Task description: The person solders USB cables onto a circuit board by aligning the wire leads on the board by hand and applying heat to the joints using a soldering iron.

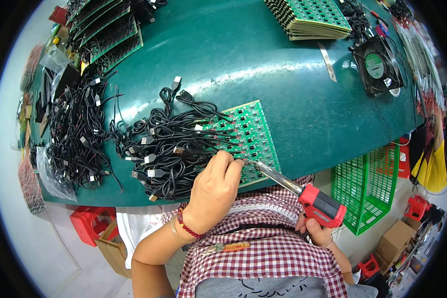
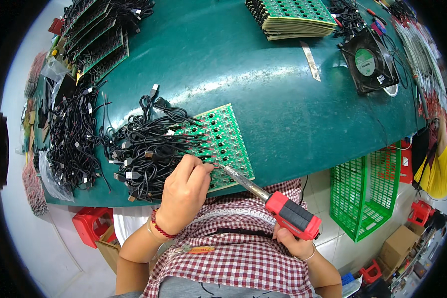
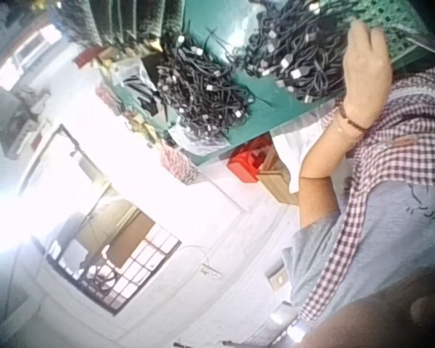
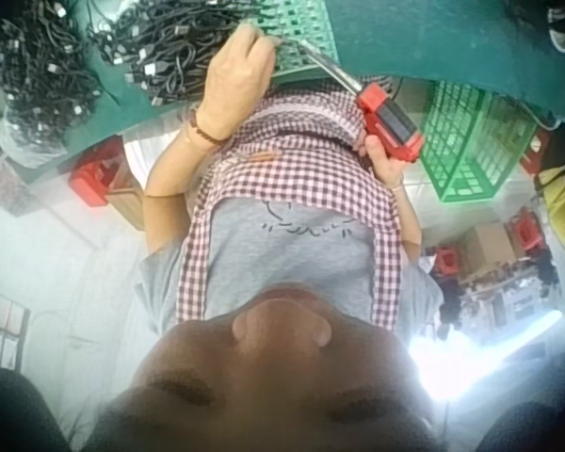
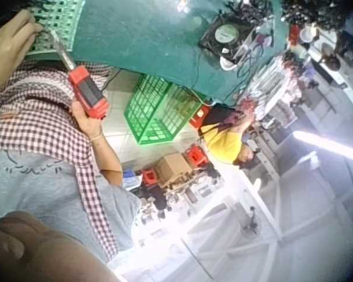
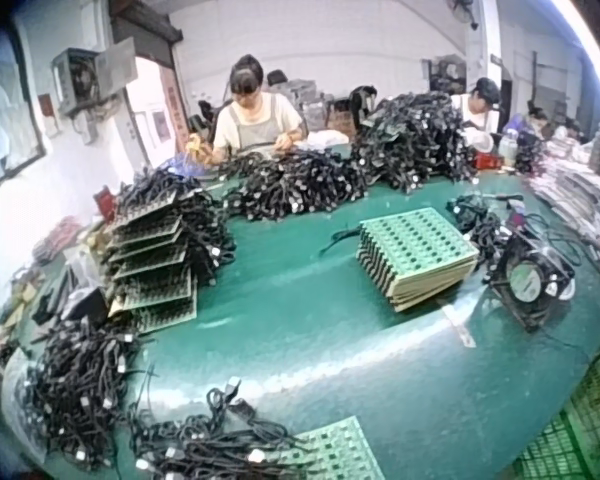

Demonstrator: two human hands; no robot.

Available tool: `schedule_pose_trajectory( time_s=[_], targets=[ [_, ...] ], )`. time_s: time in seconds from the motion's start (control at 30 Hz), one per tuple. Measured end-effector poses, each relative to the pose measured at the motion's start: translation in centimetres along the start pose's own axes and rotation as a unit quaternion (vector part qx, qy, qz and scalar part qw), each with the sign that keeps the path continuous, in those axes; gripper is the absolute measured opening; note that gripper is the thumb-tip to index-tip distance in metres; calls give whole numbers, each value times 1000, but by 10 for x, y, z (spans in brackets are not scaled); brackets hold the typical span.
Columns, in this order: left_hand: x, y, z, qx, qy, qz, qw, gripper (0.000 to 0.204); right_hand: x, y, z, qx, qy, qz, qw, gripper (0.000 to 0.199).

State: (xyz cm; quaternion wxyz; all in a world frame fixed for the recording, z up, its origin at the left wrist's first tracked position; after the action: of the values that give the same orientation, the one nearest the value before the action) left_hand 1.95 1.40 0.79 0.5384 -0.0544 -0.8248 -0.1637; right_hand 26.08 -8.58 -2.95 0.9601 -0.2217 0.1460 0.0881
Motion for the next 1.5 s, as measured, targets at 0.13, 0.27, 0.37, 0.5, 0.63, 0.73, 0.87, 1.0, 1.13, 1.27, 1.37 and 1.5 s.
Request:
schedule_pose_trajectory(
  time_s=[0.13,0.27,0.37,0.5,0.63,0.73,0.87,1.0,1.13,1.27,1.37,1.5],
  targets=[
    [-1,-2,1,0,-2,-1,1000,18,2,-2,-4,8,-32,0,999,47],
    [0,-2,2,-7,0,6,1000,18,7,-10,-8,12,6,-21,1000,53],
    [0,-3,2,-9,4,0,1000,17,7,-9,-5,46,31,5,998,41],
    [-1,-2,1,-6,8,0,1000,17,9,-8,-5,40,30,5,999,46],
    [-2,3,-2,-7,8,1,1000,16,11,-8,-1,33,15,-37,999,61],
    [-4,8,-5,-3,-29,19,999,16,22,-14,12,86,59,-49,993,51],
    [-1,7,-4,25,-18,40,999,20,44,8,74,286,112,-170,936,51],
    [3,-3,-6,28,43,32,998,15,101,17,148,478,76,-264,835,39],
    [4,-3,-10,29,41,26,998,11,166,56,179,402,-24,-461,791,26],
    [3,5,-7,73,16,30,997,8,177,63,178,428,11,-469,773,23],
    [2,7,-5,70,-28,20,997,8,148,38,165,447,75,-391,801,27],
    [0,14,-4,67,-38,25,997,9,69,10,127,432,34,-296,851,50]
  ],
)
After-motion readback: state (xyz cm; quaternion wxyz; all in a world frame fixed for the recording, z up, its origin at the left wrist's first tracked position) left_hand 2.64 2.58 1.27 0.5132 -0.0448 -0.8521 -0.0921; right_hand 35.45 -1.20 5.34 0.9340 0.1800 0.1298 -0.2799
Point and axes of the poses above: each hand's wrist, its own y-axis towards the middle knuckle, its own x-axis out of the back of the hand, z = x × y, the point moved 6 cm from there along y, towards the middle knuckle, and after that the axes turned 14 degrees about y, right-handed, at the moved point
